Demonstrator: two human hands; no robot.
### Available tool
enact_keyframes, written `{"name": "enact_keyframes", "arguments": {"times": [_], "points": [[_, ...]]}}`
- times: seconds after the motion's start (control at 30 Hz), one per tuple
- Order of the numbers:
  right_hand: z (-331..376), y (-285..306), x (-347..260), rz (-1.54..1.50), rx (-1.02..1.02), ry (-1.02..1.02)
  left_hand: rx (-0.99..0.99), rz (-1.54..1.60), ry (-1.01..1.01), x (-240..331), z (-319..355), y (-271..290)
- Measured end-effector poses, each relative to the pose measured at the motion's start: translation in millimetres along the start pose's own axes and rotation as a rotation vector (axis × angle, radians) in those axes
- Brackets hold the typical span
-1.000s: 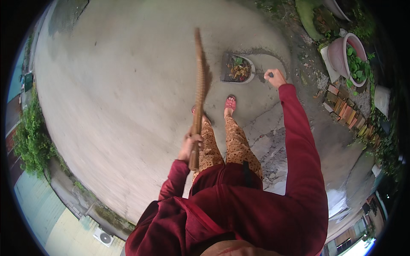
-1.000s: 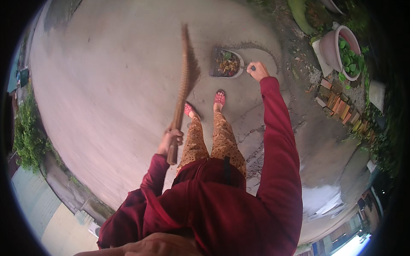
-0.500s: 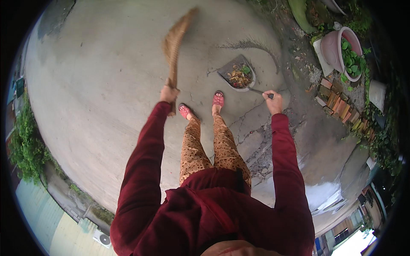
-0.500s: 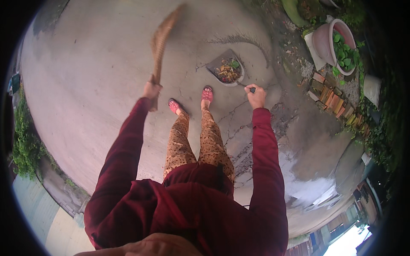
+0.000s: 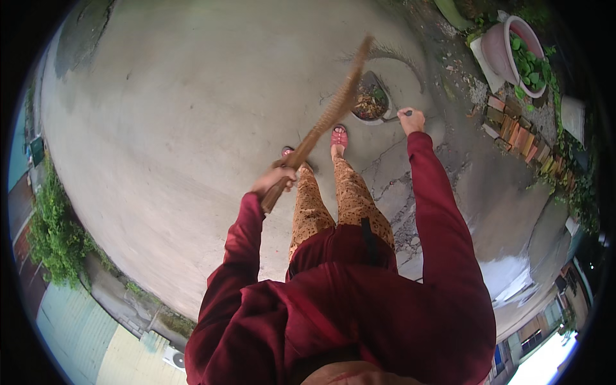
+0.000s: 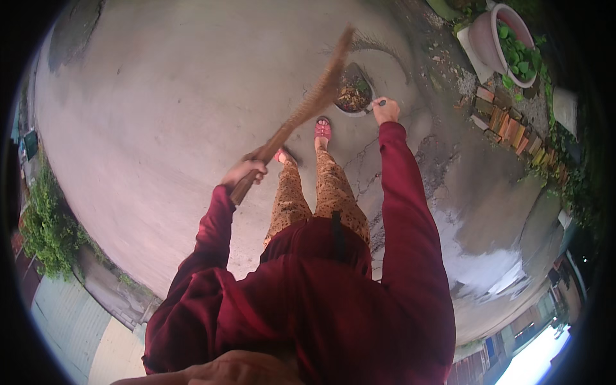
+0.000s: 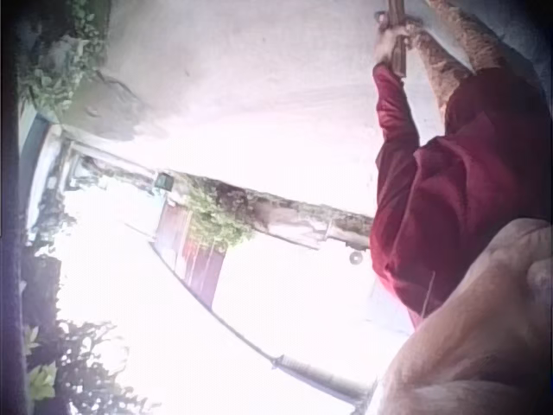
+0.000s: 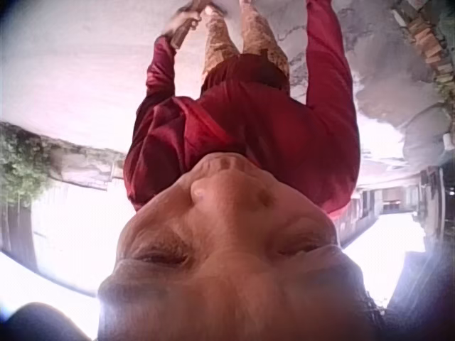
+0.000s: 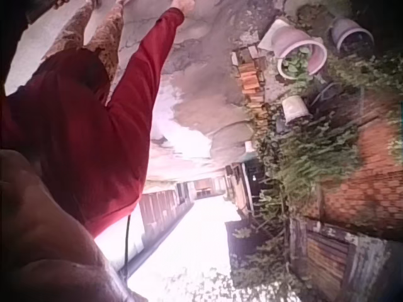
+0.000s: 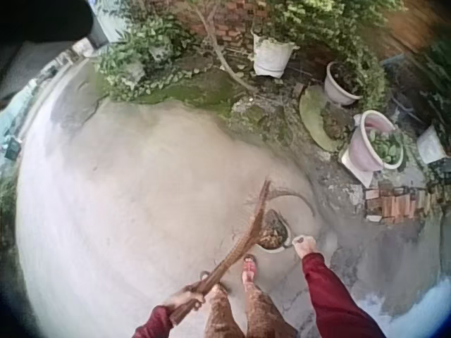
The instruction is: The person sweeps scattered debris on a concrete patio using a traditional broom and collects it into a dustpan. The person moves around the area to gather debris from different spots and uses the dustpan to collect the swept material.
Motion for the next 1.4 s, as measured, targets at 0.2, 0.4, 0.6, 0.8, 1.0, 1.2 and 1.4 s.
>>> {"name": "enact_keyframes", "arguments": {"times": [0.2, 0.4, 0.6, 0.8, 1.0, 1.2, 1.4], "points": [[3.4, 0.2, 7.3, 0.002, -0.038, -0.021, 0.334, -0.039, -0.105, -32.9, 77.3, 65.5], [5.2, -9.8, 7.5, -0.133, 0.000, 0.103, 0.495, 0.303, -0.297, -71.9, 24.2, 143.2], [16.2, -22.0, 86.6, -0.376, 0.167, -0.071, 0.716, -0.147, -0.299, -132.1, -81.6, 87.9], [10.5, -35.2, 82.6, -0.648, -0.005, -0.359, 0.287, -0.125, -0.289, -98.3, -79.6, -40.8], [-2.8, -45.7, 8.5, -0.339, -0.147, -0.098, -0.177, 0.559, -0.261, -61.4, 24.5, 5.6], [-12.4, -19.3, -17.2, -0.560, -0.069, -0.206, -0.439, 1.133, -0.505, -82.7, 158.1, 45.7], [51.7, -24.7, -80.9, -0.244, -0.050, -0.149, 0.009, 1.718, -0.705, -204.3, 219.1, 121.4]]}}
Point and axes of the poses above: each hand's wrist, its own z-axis away from the middle knuckle, its own y-axis out of the back of the hand, x = y × z, the point moved 9 cm from there along -z, towards the middle knuckle, and after that the axes turned 6 degrees about y, right-handed, at the moved point
